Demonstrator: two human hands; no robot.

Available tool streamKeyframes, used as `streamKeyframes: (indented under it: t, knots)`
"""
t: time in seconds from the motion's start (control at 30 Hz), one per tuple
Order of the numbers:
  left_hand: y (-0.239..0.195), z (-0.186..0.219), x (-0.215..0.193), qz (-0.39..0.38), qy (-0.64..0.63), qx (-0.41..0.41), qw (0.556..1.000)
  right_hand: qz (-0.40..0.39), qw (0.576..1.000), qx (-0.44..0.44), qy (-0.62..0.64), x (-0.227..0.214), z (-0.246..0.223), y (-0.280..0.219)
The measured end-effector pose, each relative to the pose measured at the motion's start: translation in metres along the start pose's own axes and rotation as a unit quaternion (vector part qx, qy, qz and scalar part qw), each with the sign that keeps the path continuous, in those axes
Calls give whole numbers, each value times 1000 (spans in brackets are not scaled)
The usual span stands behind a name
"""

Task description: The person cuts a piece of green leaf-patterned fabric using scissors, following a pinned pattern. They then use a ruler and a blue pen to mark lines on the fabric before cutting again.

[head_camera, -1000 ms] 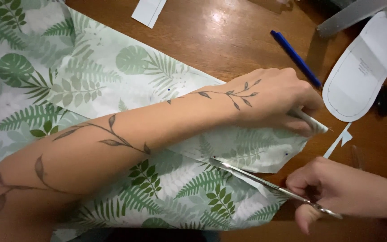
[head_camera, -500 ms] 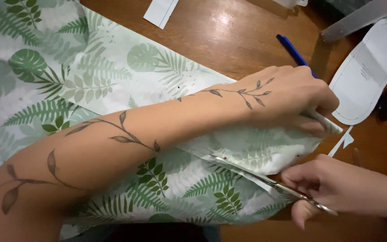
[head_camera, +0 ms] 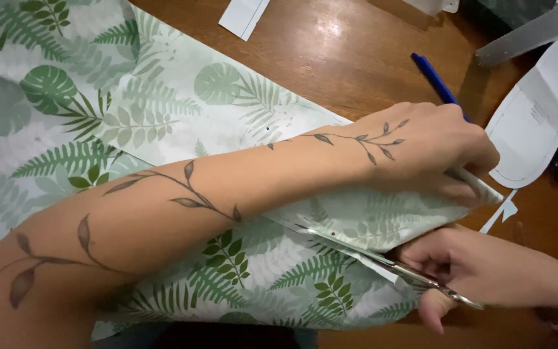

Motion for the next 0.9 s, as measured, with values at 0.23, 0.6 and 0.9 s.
streamKeyframes:
  t: [0.23,0.6,0.9]
  knots:
    - [5,-3,3,-2,4,-12,1000,19,998,-5,-53,-7,15,-1]
    - [-11,-13,-14,-140,34,-76,987,41,984,-95,-146,-8,18,2]
    - [-69,-35,-64,-333,167,-228,900,14,997,-44,-60,-11,2,-2]
Point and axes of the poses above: each hand's wrist, its own y-axis towards the middle knuckle, its own x-axis out of the palm, z = x × y, the point moved 6 cm from there along y, towards the middle knuckle, and after that the axes turned 13 degrees about -z, right-handed, at the moved point
